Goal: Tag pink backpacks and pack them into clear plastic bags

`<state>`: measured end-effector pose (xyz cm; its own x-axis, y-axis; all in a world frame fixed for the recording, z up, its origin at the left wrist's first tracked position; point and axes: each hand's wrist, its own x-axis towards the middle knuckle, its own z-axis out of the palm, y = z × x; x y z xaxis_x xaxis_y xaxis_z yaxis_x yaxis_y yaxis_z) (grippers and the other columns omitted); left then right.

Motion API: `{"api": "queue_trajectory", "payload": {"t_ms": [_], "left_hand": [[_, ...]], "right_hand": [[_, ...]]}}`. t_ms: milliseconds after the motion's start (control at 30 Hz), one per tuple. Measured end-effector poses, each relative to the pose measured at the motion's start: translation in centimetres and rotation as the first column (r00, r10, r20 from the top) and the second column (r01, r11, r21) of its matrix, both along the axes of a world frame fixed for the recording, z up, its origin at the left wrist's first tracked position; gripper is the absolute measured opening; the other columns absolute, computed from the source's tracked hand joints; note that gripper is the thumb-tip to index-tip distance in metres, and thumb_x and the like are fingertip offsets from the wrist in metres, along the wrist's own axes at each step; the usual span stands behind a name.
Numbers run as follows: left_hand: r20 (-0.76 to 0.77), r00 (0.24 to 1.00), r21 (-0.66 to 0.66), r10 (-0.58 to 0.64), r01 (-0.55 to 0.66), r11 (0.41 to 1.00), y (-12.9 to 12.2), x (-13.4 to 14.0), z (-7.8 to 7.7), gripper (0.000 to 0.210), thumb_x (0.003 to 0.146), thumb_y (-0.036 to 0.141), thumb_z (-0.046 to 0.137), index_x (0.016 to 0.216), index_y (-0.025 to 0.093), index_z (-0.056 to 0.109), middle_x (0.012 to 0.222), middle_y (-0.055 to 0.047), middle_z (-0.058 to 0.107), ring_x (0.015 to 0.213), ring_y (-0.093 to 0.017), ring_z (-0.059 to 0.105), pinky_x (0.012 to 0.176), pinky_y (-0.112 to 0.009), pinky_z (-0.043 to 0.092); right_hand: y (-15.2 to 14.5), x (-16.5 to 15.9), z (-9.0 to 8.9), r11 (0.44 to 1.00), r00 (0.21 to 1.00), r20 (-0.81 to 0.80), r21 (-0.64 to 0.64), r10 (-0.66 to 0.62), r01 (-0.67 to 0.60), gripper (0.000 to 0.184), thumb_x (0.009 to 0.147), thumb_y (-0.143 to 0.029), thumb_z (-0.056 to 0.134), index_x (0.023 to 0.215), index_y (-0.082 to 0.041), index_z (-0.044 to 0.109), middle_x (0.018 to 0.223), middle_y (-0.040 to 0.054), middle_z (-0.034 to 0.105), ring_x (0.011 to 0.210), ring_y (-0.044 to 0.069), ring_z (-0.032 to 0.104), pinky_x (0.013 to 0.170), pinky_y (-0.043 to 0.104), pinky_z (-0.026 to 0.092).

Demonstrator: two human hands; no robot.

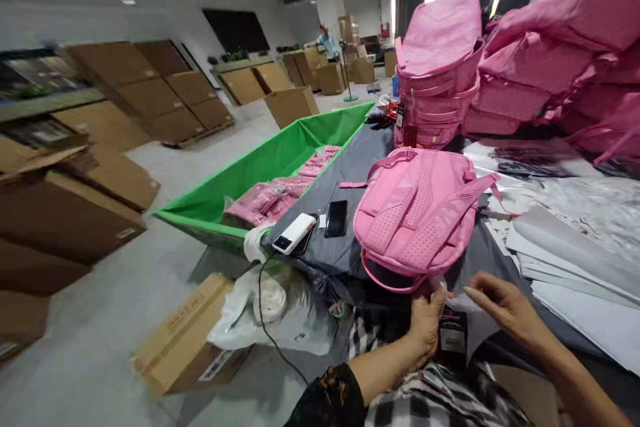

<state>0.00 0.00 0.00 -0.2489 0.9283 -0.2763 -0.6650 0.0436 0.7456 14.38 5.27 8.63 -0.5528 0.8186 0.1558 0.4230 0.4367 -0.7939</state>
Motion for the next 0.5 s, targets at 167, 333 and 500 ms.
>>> {"api": "queue_trajectory", "payload": {"t_ms": [167, 333, 500], "left_hand": [[0.03, 0.999, 0.122, 0.032, -0.035, 0.992, 0.5, 0.3, 0.0, 0.056, 0.066, 0.054, 0.089, 0.107, 0.02, 0.073, 0.112, -0.009, 0.074, 0.115, -0.027, 0.063, 0.107, -0.04, 0.044], [0.052, 0.999, 0.138, 0.016, -0.023, 0.99, 0.6, 0.0, -0.4, 0.058, 0.067, 0.052, 0.089, 0.113, 0.02, 0.074, 0.119, -0.01, 0.073, 0.119, -0.028, 0.062, 0.11, -0.042, 0.043], [0.009, 0.998, 0.208, -0.067, 0.064, 0.976, -0.1, -0.5, -0.2, 0.067, 0.067, 0.054, 0.089, 0.121, 0.019, 0.071, 0.128, -0.011, 0.069, 0.126, -0.031, 0.06, 0.115, -0.044, 0.04]], "right_hand": [[1.3, -2.9, -1.7, 0.982, 0.985, 0.17, 0.177, 0.031, -0.062, 0.041, 0.097, -0.054, 0.047, 0.073, -0.022, 0.057, 0.062, -0.0012, 0.059, 0.054, 0.012, 0.051, 0.054, 0.022, 0.039], [1.8, -3.2, -2.9, 0.948, 0.951, 0.292, 0.32, -0.1, 0.002, 0.027, 0.093, -0.04, 0.045, 0.075, -0.024, 0.059, 0.065, 0.0016, 0.065, 0.053, 0.014, 0.055, 0.052, 0.023, 0.037], [1.8, -3.2, -3.0, 0.955, 0.939, 0.309, 0.291, -0.149, 0.056, 0.026, 0.089, -0.04, 0.048, 0.076, -0.025, 0.064, 0.067, 0.0031, 0.07, 0.054, 0.017, 0.062, 0.052, 0.024, 0.041]]}}
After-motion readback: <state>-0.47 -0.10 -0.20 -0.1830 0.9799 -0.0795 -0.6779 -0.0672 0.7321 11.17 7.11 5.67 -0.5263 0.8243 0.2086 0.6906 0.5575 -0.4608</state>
